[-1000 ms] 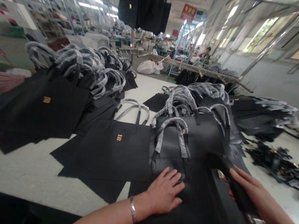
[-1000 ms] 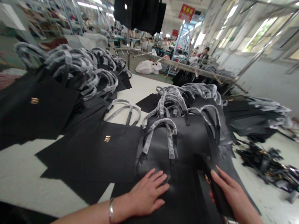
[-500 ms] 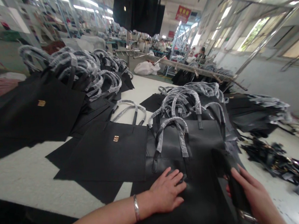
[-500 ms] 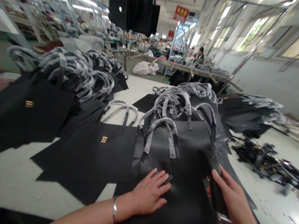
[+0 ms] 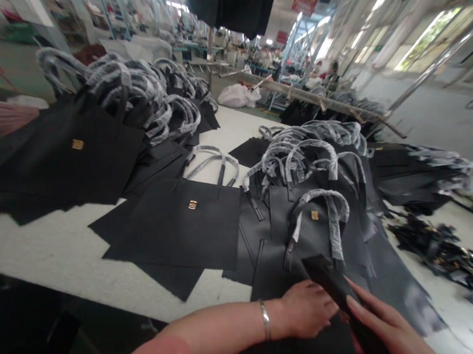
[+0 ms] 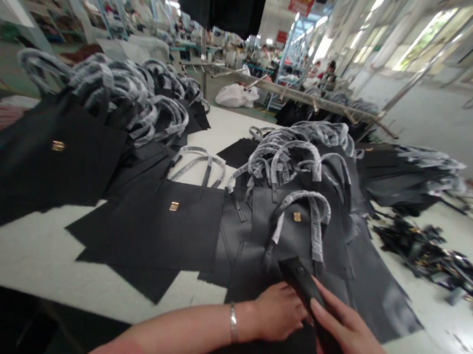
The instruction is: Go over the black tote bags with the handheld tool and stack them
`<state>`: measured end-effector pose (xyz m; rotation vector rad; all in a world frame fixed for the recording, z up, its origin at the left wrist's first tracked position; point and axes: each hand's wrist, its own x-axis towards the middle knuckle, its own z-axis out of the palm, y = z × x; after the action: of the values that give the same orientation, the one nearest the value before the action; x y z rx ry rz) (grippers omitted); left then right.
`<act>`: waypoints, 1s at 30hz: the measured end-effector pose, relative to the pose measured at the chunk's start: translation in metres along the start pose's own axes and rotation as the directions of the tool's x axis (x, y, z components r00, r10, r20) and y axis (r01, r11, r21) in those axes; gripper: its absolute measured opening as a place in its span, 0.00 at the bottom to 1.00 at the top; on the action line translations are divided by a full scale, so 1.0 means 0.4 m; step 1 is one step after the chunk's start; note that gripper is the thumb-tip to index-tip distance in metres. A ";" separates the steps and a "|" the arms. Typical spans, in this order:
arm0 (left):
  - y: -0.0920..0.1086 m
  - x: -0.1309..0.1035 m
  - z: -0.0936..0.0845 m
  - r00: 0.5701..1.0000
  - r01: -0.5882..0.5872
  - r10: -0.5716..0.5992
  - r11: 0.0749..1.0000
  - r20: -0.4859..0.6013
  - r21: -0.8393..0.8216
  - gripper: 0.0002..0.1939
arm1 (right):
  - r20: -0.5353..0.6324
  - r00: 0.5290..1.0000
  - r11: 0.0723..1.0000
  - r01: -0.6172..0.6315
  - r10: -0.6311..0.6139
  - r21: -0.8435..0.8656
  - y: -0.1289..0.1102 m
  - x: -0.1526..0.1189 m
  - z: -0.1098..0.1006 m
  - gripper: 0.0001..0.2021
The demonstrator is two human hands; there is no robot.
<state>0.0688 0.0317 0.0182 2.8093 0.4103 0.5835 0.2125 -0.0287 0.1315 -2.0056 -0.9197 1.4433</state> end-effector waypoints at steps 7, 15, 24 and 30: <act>0.025 -0.148 -0.063 0.984 0.179 -0.179 0.984 -0.014 0.004 0.23 | 0.171 0.985 0.999 -0.007 0.014 -0.038 -0.053 0.095 0.075 0.39; 0.006 -0.157 -0.040 0.987 0.160 -0.160 0.987 -0.016 -0.008 0.23 | 0.164 0.981 0.994 -0.091 0.099 -0.059 -0.055 0.087 0.064 0.38; 0.036 -0.135 -0.022 0.975 0.209 -0.206 0.977 -0.087 0.032 0.21 | 0.035 0.993 0.994 0.112 -0.112 0.006 -0.110 0.112 0.112 0.43; 0.064 -0.091 0.038 0.978 0.199 -0.197 0.980 -0.073 0.008 0.18 | 0.266 0.961 0.990 -0.039 0.074 -0.136 -0.113 0.076 0.133 0.40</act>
<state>0.0490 -0.0063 -0.0005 2.7240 0.7024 0.6401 0.1578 0.0243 0.1290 -1.9703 -1.1027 1.7633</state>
